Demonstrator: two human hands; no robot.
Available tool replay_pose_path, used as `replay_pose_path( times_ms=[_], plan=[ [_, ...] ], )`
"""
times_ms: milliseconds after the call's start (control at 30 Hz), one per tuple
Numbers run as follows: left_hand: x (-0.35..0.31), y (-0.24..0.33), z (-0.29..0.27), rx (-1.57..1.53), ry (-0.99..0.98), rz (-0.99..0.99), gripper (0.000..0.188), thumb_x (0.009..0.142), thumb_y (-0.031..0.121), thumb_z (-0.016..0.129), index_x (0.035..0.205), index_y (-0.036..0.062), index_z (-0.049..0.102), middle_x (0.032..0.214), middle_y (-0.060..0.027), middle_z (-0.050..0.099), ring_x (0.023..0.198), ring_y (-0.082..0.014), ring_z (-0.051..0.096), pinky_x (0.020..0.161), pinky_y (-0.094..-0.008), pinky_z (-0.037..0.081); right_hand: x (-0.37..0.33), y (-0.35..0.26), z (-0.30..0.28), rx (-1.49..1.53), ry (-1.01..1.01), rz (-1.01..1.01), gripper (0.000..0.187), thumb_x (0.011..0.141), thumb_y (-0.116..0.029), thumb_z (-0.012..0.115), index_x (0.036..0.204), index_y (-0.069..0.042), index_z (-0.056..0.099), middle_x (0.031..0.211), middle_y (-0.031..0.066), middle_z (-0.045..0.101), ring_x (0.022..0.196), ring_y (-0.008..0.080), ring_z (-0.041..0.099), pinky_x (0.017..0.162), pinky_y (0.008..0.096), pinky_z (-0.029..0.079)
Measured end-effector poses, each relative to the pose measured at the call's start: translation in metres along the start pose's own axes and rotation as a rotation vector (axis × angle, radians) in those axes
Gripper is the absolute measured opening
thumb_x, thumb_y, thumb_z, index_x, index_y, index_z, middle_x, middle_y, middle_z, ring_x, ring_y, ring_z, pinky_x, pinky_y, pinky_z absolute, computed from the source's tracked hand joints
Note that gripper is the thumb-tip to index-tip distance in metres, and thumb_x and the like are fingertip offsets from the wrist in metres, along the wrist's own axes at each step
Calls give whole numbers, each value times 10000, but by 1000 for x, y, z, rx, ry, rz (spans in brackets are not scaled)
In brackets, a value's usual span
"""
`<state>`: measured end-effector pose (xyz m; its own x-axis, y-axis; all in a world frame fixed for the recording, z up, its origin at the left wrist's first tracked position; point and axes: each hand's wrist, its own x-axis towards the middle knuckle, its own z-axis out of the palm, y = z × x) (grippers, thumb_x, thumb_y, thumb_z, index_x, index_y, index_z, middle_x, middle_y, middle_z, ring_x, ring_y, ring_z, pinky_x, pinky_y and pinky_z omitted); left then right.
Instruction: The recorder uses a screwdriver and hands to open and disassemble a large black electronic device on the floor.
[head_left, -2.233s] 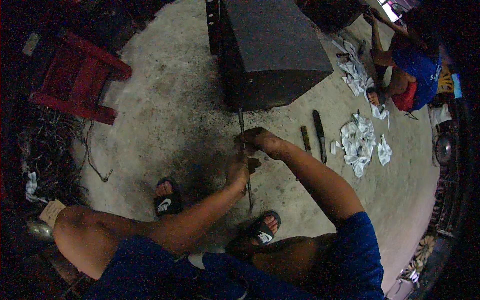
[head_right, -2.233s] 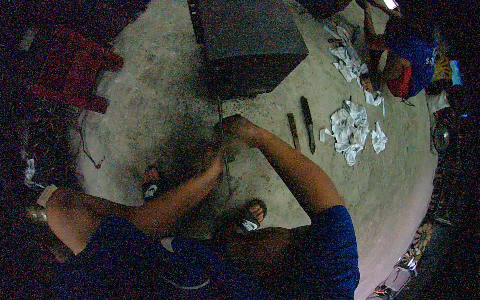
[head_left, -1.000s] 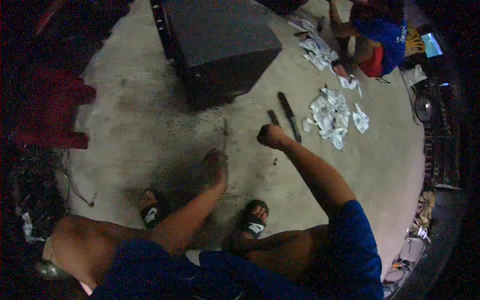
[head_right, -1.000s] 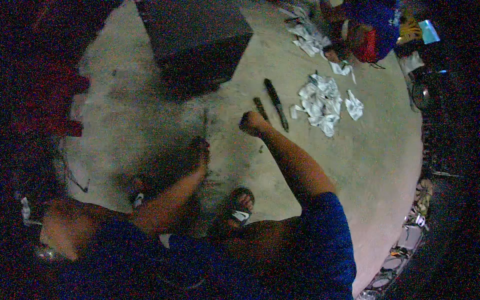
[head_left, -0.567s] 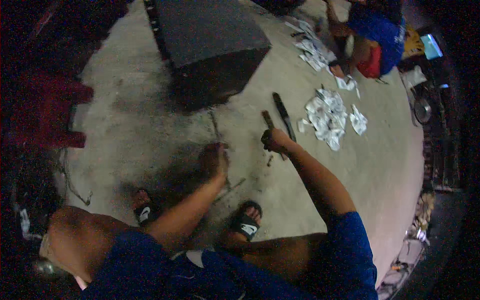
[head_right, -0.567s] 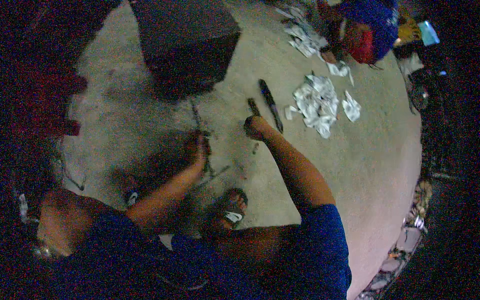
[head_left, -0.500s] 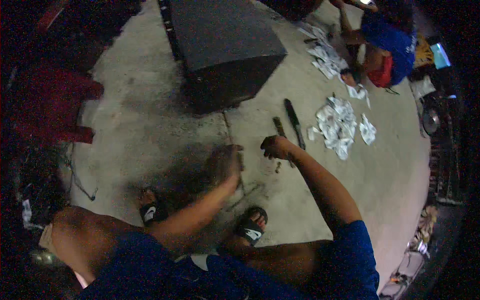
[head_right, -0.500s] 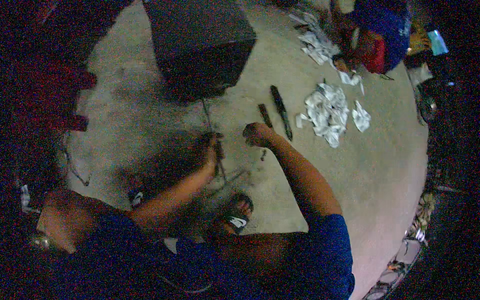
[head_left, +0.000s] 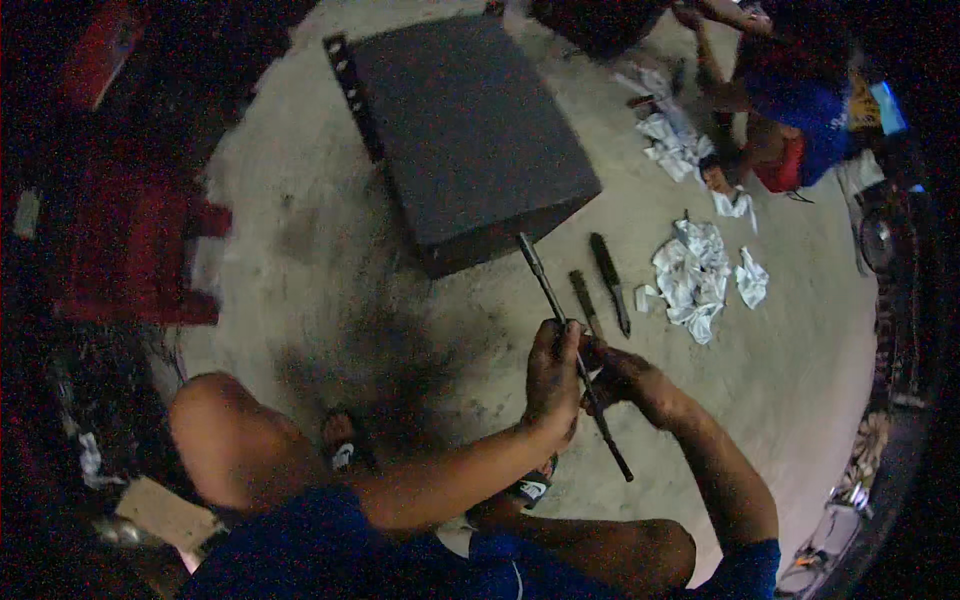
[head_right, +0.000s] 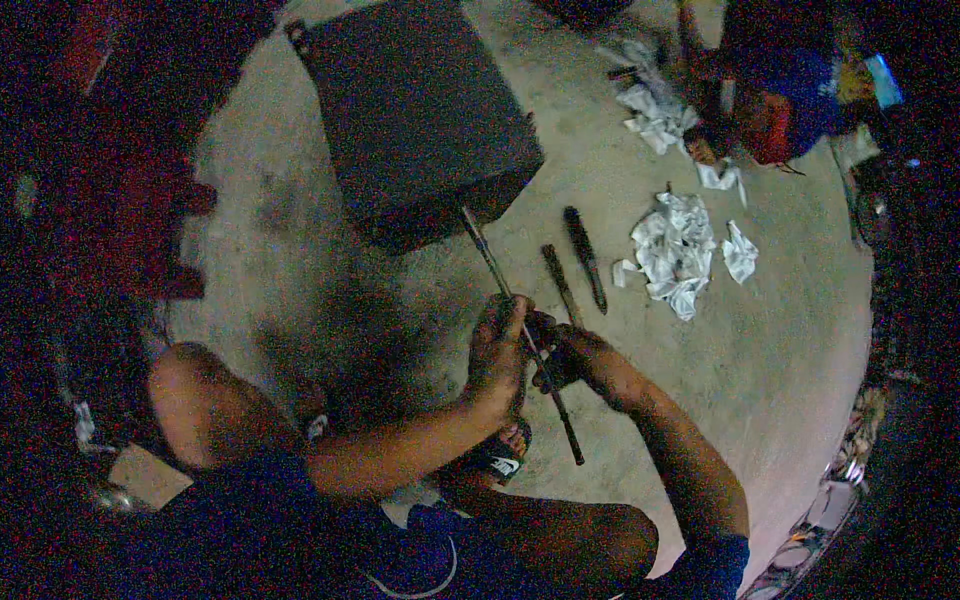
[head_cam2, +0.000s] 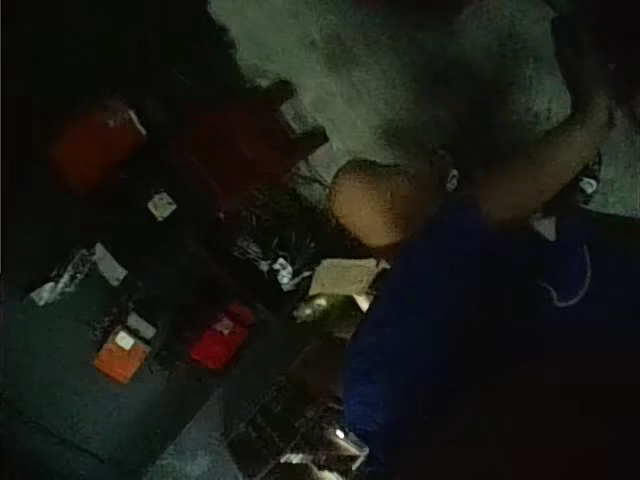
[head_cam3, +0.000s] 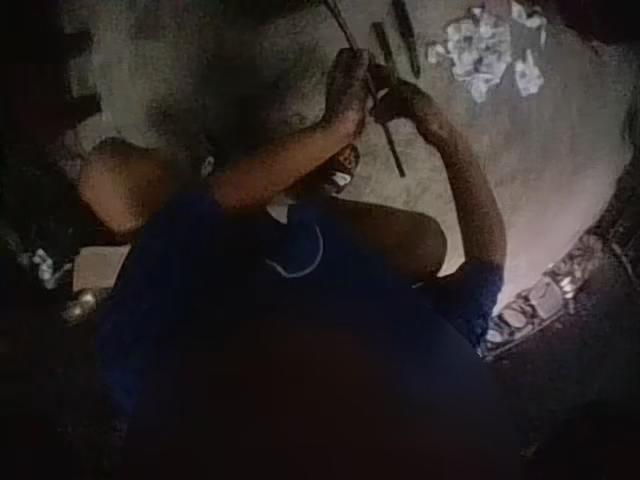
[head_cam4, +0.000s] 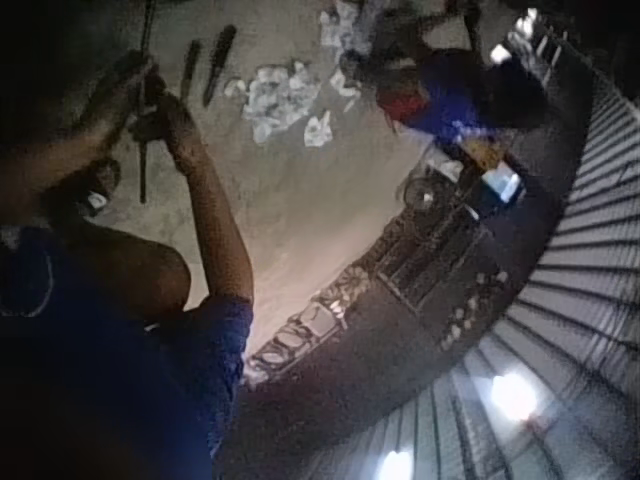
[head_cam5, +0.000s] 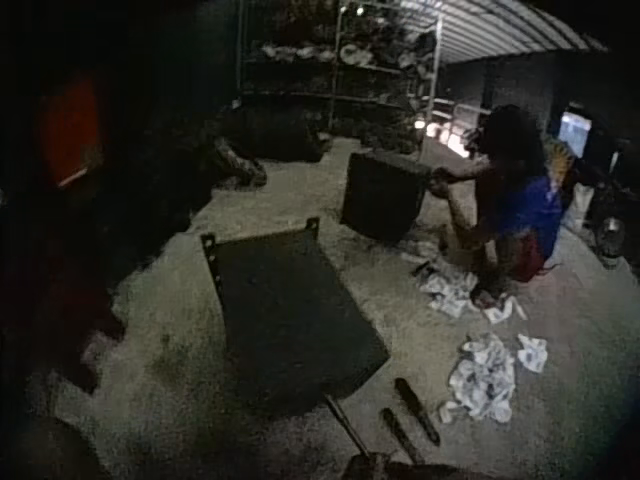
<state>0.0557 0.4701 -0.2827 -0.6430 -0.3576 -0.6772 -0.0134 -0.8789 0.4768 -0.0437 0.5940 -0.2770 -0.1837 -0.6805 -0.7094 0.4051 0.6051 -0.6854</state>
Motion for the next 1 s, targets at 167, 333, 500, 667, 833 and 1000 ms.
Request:
replay_pose_path(
  times_ms=[167,333,500,667,833,1000],
  plan=[
    [-23,44,-19,597,-285,22,239,921,289,582,957,53,588,914,-44,622,842,-127,572,772,-304,464,-61,-4,52,-532,295,-255,363,914,-320,536,1085,-2,574,1050,160,636,888,320,632,805,368,499],
    [-31,82,-60,400,-438,-219,259,946,282,527,1028,38,550,925,-87,619,890,-203,641,755,-368,561,-83,-47,111,-679,327,-233,218,835,-119,601,1022,-12,567,840,197,638,769,373,610,686,415,487],
    [-11,93,-90,304,-522,-265,246,960,276,497,985,34,539,913,-96,611,868,-209,638,730,-371,571,-64,-63,143,-602,364,-3,255,834,-101,623,1060,2,563,822,205,631,730,331,613,662,389,473],
    [-16,102,-94,279,-578,-282,269,971,302,469,968,40,528,914,-97,607,857,-201,632,712,-357,569,-66,-89,162,-623,371,37,269,809,-66,635,1059,6,566,854,179,646,751,263,623,680,364,481],
    [-8,106,-94,295,-558,-281,293,966,336,480,981,46,524,908,-89,606,853,-187,625,700,-337,561,-58,-75,163,-582,345,-10,281,794,-33,628,1066,6,567,901,171,653,771,216,619,693,341,486],
    [-1,107,-98,350,-596,-274,316,955,367,496,990,54,526,909,-77,607,864,-177,621,704,-333,559,-52,-65,161,-619,395,-25,260,832,-51,609,1083,11,577,862,156,667,741,212,624,693,325,491]
  ],
)
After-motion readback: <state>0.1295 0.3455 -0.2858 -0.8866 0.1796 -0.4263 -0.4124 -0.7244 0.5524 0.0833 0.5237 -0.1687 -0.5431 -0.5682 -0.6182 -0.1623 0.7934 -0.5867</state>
